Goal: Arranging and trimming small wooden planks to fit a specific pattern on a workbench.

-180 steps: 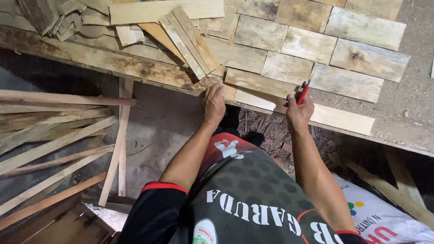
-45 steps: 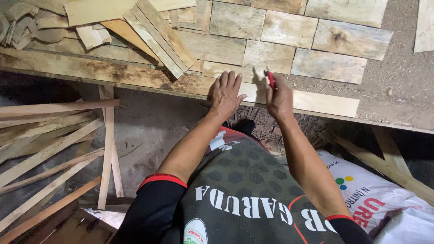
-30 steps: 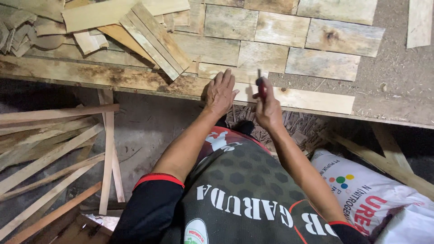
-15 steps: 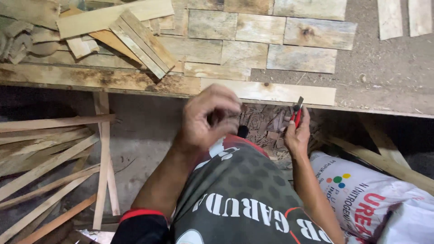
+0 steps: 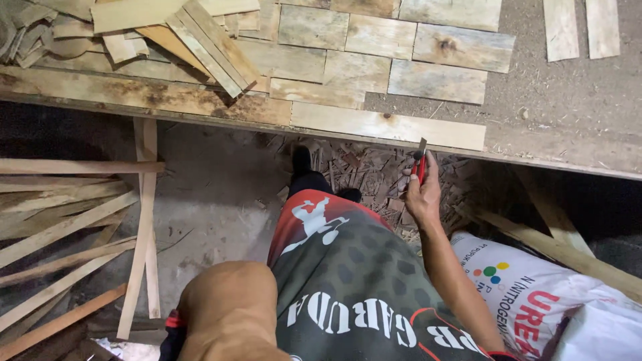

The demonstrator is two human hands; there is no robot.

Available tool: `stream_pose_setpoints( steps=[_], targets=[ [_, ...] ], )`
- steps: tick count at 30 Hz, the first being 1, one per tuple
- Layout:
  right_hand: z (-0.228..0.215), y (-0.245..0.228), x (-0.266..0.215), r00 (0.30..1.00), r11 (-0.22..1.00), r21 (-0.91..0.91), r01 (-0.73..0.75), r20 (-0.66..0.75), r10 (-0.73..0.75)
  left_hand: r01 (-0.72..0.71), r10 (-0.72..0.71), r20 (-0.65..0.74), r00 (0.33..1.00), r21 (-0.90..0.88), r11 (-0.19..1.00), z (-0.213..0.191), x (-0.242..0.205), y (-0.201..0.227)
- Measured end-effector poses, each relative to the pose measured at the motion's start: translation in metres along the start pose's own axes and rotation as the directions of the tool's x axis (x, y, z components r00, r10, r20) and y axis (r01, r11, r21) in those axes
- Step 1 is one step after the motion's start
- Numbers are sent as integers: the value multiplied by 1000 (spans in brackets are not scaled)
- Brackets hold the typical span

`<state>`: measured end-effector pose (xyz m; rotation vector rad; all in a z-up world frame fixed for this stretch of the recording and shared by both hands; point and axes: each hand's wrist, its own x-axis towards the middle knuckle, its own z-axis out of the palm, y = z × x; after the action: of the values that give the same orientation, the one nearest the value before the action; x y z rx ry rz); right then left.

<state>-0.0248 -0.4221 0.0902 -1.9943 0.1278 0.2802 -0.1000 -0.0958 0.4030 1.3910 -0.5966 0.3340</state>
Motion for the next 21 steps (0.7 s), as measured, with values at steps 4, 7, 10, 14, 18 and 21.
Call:
stream_pose_setpoints(
  steps=[4, 7, 10, 14, 18, 21],
  targets=[
    [-2, 27, -4, 993, 990, -95, 109, -30, -112, 26, -26, -14, 1000, 17, 1000, -20, 5, -14],
    [0, 41, 2, 961, 956, -128, 264, -48, -272, 30, -30, -10, 1000, 29, 999, -52, 19, -44],
    [6, 40, -6, 986, 977, -188, 103, -113, -125, 68, -68, -19, 998, 13, 998, -85, 24, -83],
    [30, 10, 1, 991, 994, -92, 54, -114, -65, 102, -101, -45, 994, 22, 995, -102, 32, -69],
    [64, -30, 10, 997, 998, -65, -5, -80, 0, 148, -146, -57, 988, 27, 989, -119, 37, -55],
    [89, -37, 19, 992, 975, -186, 125, 2, -126, 172, -170, -67, 983, 29, 985, -138, 40, -61]
  ],
)
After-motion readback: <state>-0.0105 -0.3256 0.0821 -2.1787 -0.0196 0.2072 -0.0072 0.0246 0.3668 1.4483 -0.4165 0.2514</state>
